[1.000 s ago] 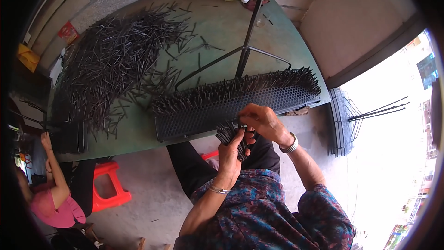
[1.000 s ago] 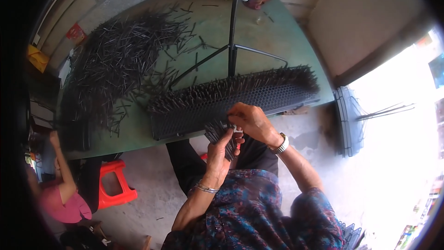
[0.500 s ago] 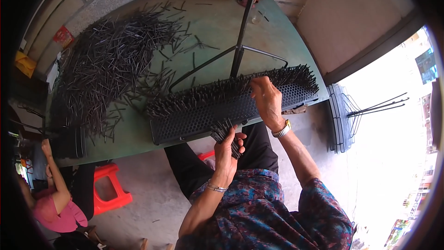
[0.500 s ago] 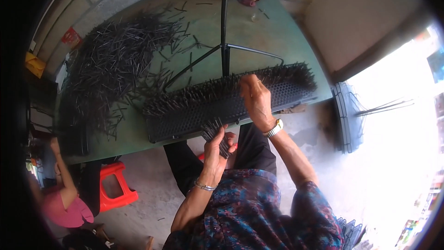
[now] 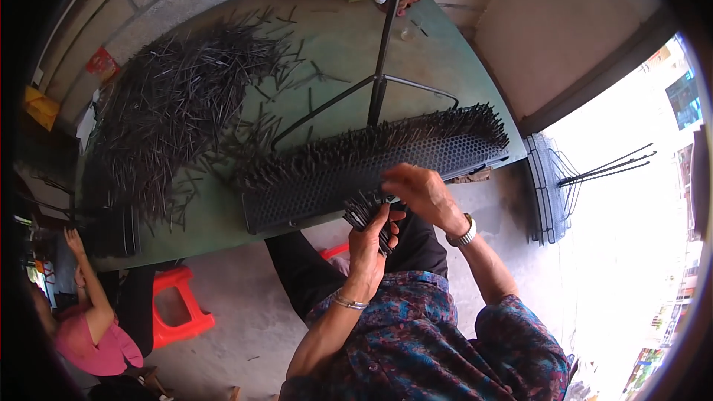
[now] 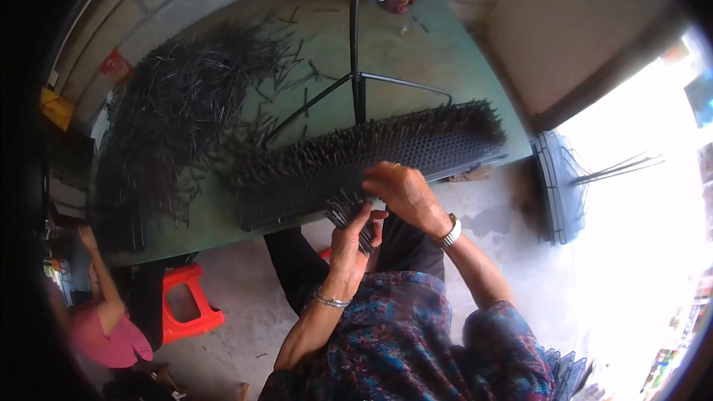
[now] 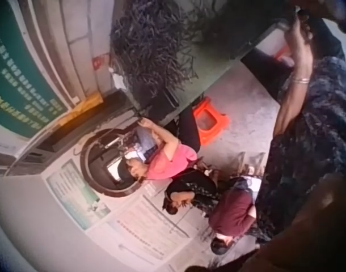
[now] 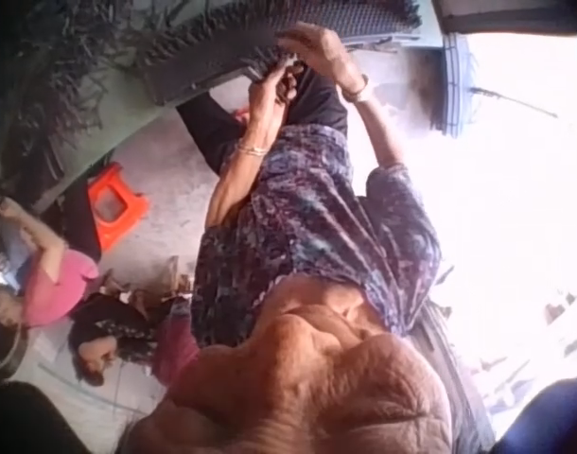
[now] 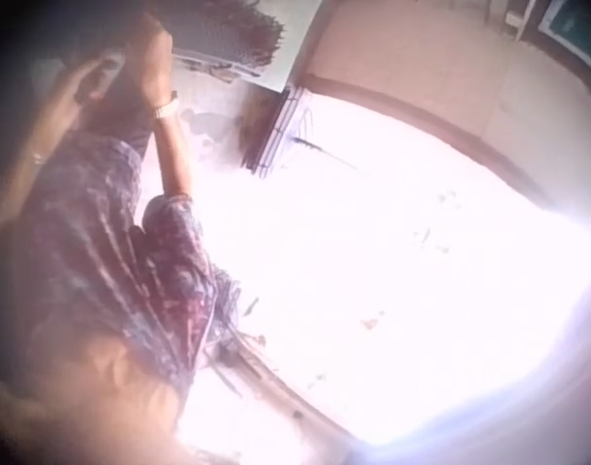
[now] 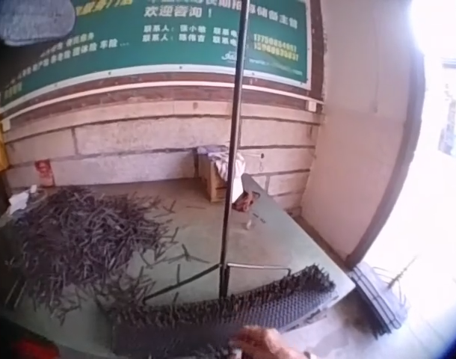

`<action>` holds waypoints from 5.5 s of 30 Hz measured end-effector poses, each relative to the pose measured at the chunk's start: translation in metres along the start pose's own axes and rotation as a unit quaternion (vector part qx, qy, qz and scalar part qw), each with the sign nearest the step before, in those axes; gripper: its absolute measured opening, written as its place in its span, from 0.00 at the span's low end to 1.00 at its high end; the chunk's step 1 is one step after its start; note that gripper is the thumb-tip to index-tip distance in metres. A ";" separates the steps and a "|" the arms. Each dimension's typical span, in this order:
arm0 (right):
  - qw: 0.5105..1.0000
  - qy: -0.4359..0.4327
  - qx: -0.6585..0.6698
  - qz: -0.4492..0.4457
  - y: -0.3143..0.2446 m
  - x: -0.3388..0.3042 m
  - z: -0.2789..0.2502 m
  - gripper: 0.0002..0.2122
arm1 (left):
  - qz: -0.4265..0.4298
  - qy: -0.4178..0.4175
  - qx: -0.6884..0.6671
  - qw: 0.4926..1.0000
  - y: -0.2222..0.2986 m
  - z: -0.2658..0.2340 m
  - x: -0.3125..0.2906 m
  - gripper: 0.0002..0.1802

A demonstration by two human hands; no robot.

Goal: Inserting metal pins into a perforated grid base on an assembly table.

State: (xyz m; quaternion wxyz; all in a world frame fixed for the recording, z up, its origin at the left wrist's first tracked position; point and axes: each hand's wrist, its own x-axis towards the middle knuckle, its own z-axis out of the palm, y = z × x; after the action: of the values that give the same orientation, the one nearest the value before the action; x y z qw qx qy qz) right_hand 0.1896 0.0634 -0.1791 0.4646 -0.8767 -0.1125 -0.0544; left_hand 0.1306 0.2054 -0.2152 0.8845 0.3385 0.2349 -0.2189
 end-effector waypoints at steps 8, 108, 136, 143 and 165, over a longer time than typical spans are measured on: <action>0.994 0.058 0.051 0.081 -0.012 0.002 -0.013 0.06 | -0.039 0.020 -0.005 0.999 -0.001 -0.007 0.015 0.11; 0.984 0.012 -0.067 -0.166 0.033 0.041 -0.046 0.06 | -0.033 0.009 -0.053 0.998 -0.014 0.010 0.010 0.12; 0.978 0.028 -0.098 -0.184 0.031 0.045 -0.049 0.05 | -0.026 -0.033 -0.037 0.998 -0.019 0.006 0.010 0.12; 0.979 0.004 -0.083 -0.185 0.031 0.048 -0.048 0.06 | -0.033 -0.034 -0.027 0.999 -0.020 0.006 0.010 0.13; 0.976 0.134 -0.156 -0.074 0.040 0.032 -0.020 0.07 | -0.014 -0.044 -0.008 0.999 -0.021 0.006 0.010 0.12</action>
State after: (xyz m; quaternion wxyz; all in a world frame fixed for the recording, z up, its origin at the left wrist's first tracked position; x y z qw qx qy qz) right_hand 0.2307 0.0301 -0.1933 0.3279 -0.9122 -0.1038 -0.2227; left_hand 0.1291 0.1848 -0.2269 0.8933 0.3184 0.2026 -0.2440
